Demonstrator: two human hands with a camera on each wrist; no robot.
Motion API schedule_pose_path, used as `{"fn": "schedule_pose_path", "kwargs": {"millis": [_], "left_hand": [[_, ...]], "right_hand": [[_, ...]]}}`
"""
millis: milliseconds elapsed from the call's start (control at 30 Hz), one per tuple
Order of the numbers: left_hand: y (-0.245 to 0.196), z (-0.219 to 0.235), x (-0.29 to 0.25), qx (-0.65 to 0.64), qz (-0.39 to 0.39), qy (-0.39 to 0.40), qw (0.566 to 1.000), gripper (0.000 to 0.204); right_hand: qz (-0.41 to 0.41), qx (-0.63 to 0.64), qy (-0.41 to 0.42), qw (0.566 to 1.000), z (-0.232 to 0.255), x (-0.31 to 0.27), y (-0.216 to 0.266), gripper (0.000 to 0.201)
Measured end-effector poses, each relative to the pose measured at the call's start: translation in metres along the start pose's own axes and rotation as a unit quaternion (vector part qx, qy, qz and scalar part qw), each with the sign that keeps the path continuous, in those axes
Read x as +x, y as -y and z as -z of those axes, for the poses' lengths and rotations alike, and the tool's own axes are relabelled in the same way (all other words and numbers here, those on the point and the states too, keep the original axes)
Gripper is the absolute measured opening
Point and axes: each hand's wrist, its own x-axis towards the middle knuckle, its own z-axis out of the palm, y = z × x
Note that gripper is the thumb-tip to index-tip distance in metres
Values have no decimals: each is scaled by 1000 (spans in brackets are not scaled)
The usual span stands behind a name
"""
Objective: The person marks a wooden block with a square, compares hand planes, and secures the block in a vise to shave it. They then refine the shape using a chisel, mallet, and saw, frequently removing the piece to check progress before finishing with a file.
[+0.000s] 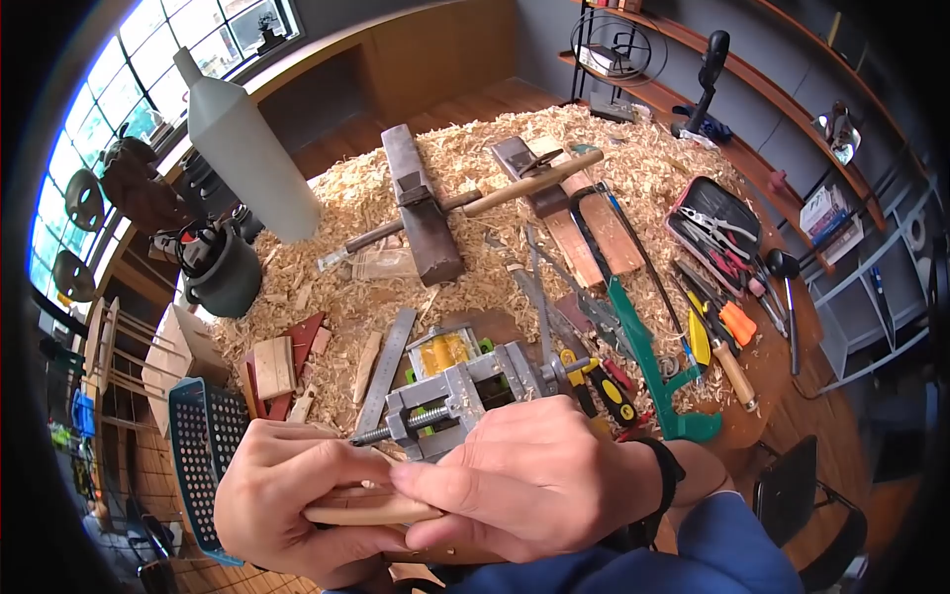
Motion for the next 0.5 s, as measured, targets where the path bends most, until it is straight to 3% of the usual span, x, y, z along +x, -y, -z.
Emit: {"fn": "schedule_pose_path", "kwargs": {"millis": [167,367,500], "left_hand": [[5,7,-2,-33,-47,99,993,60],[3,6,2,-102,-67,118,985,42],[2,8,2,-101,-67,131,984,39]], "right_hand": [[-4,-11,18,1000,2,2,4,39],[-3,6,1,1000,-4,0,10,35],[-14,-4,40,999,-6,-3,17,38]]}}
